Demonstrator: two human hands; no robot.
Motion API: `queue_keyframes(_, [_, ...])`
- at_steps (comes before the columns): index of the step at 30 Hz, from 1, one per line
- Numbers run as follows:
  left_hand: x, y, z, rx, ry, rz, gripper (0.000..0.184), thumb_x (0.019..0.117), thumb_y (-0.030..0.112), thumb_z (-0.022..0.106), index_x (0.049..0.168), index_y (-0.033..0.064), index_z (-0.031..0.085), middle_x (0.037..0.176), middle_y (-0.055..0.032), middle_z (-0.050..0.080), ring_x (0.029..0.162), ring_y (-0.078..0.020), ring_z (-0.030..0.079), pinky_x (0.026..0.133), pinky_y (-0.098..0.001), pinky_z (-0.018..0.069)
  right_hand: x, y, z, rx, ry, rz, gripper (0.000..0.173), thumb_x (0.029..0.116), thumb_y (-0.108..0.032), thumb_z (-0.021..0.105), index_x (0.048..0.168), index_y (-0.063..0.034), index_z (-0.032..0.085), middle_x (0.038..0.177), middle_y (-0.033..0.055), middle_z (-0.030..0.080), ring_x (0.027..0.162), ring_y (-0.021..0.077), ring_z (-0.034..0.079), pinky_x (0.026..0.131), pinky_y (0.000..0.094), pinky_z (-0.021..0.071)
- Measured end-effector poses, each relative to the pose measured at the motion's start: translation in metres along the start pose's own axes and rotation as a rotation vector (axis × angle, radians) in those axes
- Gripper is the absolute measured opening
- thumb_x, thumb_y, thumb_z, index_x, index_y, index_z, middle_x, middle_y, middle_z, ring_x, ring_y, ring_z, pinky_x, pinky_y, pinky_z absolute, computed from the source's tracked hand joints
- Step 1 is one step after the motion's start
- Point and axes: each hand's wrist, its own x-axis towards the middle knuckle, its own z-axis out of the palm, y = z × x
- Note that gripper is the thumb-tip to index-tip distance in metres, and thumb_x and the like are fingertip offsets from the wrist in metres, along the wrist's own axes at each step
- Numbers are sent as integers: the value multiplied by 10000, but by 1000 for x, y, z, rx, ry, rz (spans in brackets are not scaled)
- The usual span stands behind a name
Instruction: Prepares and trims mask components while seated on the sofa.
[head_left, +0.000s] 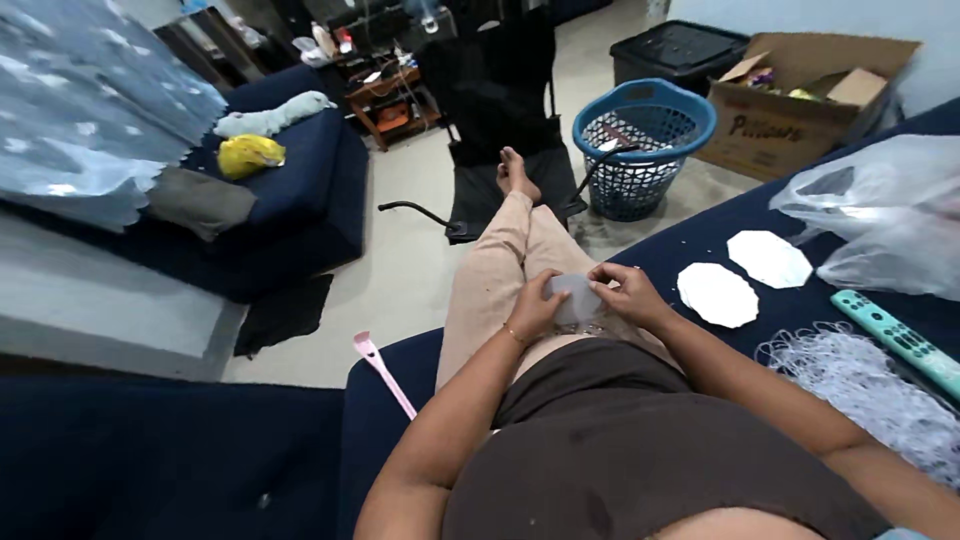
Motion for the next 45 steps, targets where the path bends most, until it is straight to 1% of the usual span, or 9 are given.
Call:
queue_keyframes(3, [-4, -3, -6, -18, 77, -48, 310, 986, 104, 658, 1259, -39, 635, 1137, -214, 697, 1041, -258, 697, 967, -450, 553, 0, 5, -26, -96, -14, 30, 277, 1021, -139, 609, 1250, 6, 660, 1109, 160, 694, 928, 237, 701, 805, 423, 598])
queue_keyframes(6, [-6, -14, -7, -134, 167, -63, 293, 946, 65, 696, 1216, -33, 637, 1057, -175, 708, 943, -220, 710, 882, -438, 589, -11, 19, -75, -243, 27, 89, 200, 996, -112, 655, 1168, -22, 699, 1157, 153, 695, 1020, 274, 696, 903, 500, 579])
queue_keyframes(11, [-1, -24, -8, -303, 368, -56, 248, 931, 0, 684, 1167, -46, 620, 1004, -136, 698, 875, -172, 700, 817, -383, 599, -39, 41, -120, -412, 11, 180, 92, 943, -89, 725, 1007, -32, 759, 1015, 154, 712, 877, 308, 678, 824, 554, 553])
queue_keyframes(18, [0, -27, -13, -339, 500, -24, 246, 948, -1, 655, 1181, -45, 592, 1002, -115, 688, 868, -144, 694, 810, -351, 598, -37, 54, -76, -529, -201, 258, 303, 945, 42, 624, 1236, 3, 698, 1243, 217, 666, 1177, 390, 633, 1023, 575, 484])
queue_keyframes(22, [0, -25, -10, -351, 482, -43, 232, 947, -6, 652, 1168, -45, 591, 988, -119, 691, 856, -149, 700, 796, -351, 603, -30, 74, -55, -614, -404, 190, 587, 872, 41, 684, 1441, 4, 544, 1545, 226, 451, 1448, 441, 384, 1128, 625, 382])
queue_keyframes(25, [4, -20, -10, -340, 455, -59, 260, 955, 12, 645, 1195, -71, 588, 1009, -154, 696, 870, -167, 709, 806, -358, 608, -27, 94, -51, -720, -422, 132, 463, 845, 16, 703, 1305, 13, 649, 1508, 248, 469, 1395, 502, 404, 1055, 669, 420])
queue_keyframes(30, [6, -16, -10, -301, 389, -38, 295, 965, 43, 630, 1224, -94, 592, 1093, -186, 688, 948, -188, 700, 870, -369, 592, -39, 104, -46, -731, -405, 144, 151, 946, -25, 633, 1028, 56, 731, 1191, 269, 653, 1202, 467, 580, 999, 609, 478])
queue_keyframes(38, [7, -13, -9, -310, 375, -34, 288, 960, 27, 630, 1216, -99, 595, 1113, -193, 682, 981, -182, 692, 901, -362, 580, -47, 56, -102, -702, -342, 313, 132, 940, -68, 699, 928, 54, 746, 928, 271, 703, 950, 464, 670, 887, 656, 494])
queue_keyframes(45, [1, -21, -6, -300, 376, -66, 278, 950, 29, 672, 1207, -58, 610, 1037, -153, 695, 899, -178, 693, 843, -381, 584, -53, 35, -151, -676, -157, 297, 72, 930, -48, 727, 935, 13, 765, 915, 241, 716, 926, 451, 675, 876, 691, 485])
